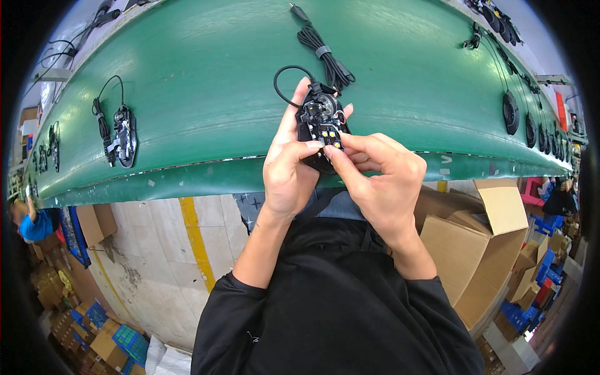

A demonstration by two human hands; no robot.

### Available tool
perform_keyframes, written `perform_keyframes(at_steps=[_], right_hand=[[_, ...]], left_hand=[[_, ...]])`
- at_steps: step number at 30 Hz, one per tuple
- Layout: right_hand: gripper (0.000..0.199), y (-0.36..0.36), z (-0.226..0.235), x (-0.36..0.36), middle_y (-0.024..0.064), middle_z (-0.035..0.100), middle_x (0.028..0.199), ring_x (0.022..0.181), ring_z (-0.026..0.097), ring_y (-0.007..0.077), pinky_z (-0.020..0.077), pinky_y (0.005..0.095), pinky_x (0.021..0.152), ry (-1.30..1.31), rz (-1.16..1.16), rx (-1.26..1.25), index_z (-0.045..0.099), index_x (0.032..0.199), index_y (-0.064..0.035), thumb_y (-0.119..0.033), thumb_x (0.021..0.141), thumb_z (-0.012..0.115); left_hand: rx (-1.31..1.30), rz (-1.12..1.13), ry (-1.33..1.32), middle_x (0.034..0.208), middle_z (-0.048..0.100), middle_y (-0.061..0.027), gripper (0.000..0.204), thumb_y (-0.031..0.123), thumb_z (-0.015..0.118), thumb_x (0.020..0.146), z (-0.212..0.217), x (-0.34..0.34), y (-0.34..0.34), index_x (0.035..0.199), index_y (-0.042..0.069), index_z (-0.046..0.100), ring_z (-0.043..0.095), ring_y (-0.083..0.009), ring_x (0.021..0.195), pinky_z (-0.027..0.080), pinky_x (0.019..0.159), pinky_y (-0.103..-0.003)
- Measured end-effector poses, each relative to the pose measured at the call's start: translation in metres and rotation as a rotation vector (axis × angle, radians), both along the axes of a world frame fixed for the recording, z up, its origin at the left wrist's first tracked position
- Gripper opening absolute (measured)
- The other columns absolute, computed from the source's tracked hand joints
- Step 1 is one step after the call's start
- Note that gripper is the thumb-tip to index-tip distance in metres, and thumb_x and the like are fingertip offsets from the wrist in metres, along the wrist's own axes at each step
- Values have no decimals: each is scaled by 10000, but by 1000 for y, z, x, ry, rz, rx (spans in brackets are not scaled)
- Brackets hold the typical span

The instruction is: The person assembles computer mice by fitting the outer shells onto the internal components by hand and places the assembled mice into a cardboard box.

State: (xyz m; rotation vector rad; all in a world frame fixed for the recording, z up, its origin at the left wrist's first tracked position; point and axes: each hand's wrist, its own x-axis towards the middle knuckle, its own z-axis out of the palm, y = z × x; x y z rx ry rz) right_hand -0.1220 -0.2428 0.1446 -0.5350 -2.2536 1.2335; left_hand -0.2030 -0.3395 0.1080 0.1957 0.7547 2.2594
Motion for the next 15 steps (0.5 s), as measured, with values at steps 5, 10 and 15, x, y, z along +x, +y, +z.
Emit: perform_keyframes(at_steps=[5, 10, 15], right_hand=[[199, -1, 3, 0, 98, 698, 740, 645, 709, 144, 564, 229, 563, 9, 5, 17, 722, 925, 33, 25, 741, 797], [200, -2, 1, 1, 97, 698, 741, 643, 707, 143, 562, 227, 560, 14, 1, 25, 722, 926, 37, 28, 741, 795], [202, -2, 1, 1, 98, 701, 745, 644, 707, 143, 565, 229, 561, 33, -2, 27, 722, 930, 40, 29, 742, 793]], left_hand=[[14, -4, -9, 1357, 490, -246, 766, 16, 421, 825, 0, 0, 0, 1545, 27, 160, 493, -336, 1304, 398, 1086, -439], [-2, 3, -18, 1357, 493, -294, 721, 4, 390, 876, 1, 0, 1, 1552, 39, 144, 519, -312, 1276, 415, 1066, -426], [-70, 15, 7, 1413, 426, -286, 709, -7, 394, 849, 5, 0, 2, 1526, 8, 184, 475, -425, 1306, 443, 1059, -493]])
